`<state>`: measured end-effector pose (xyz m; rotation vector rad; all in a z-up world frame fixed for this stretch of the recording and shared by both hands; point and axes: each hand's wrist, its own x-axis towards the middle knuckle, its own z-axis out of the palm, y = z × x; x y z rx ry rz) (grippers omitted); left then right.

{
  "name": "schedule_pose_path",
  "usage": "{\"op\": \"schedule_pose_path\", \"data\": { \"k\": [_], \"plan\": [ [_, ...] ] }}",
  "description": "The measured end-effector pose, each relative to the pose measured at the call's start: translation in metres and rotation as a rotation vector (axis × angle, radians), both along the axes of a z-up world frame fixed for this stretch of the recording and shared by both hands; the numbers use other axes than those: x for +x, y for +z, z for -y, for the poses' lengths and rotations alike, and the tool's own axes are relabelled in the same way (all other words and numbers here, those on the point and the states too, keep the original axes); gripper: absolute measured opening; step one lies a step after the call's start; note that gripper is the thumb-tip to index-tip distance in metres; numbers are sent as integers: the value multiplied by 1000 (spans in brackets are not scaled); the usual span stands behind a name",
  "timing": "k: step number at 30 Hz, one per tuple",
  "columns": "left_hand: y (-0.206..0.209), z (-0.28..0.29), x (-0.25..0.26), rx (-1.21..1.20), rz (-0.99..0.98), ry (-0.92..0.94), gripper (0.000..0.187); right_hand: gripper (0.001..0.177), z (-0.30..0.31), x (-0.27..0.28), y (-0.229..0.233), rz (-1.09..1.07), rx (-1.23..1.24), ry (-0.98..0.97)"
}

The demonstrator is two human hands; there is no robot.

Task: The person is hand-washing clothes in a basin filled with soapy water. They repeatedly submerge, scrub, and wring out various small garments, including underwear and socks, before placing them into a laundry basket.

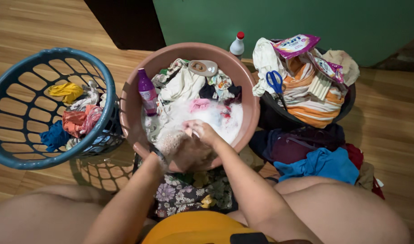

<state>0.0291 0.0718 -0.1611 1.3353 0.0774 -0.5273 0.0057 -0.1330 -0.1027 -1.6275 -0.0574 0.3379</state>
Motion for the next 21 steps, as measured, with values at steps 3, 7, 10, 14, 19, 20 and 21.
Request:
{"op": "schedule_pose_path", "data": {
  "k": [3,7,10,14,19,20,21],
  "plan": [
    [10,-8,-1,51,206,-59,10,31,0,12,-9,91,-3,137],
    [41,-5,-2,670,1254,-168,12,31,21,11,33,71,-42,149],
    [63,10,-25,266,370,157,15,17,13,0,69,-276,624,-220],
    [89,39,-39,-22,-21,31,16,20,-30,-7,60,-177,1072,-455],
    [88,43,-21,-134,-162,57,17,30,-85,-38,10,789,-190,-350],
    [85,43,-17,-142,-169,63,17,27,-80,-29,3,755,-207,-441],
    [80,45,-16,-138,-179,70,17,24,-74,-17,-3,716,-220,-530]
  ]
}}
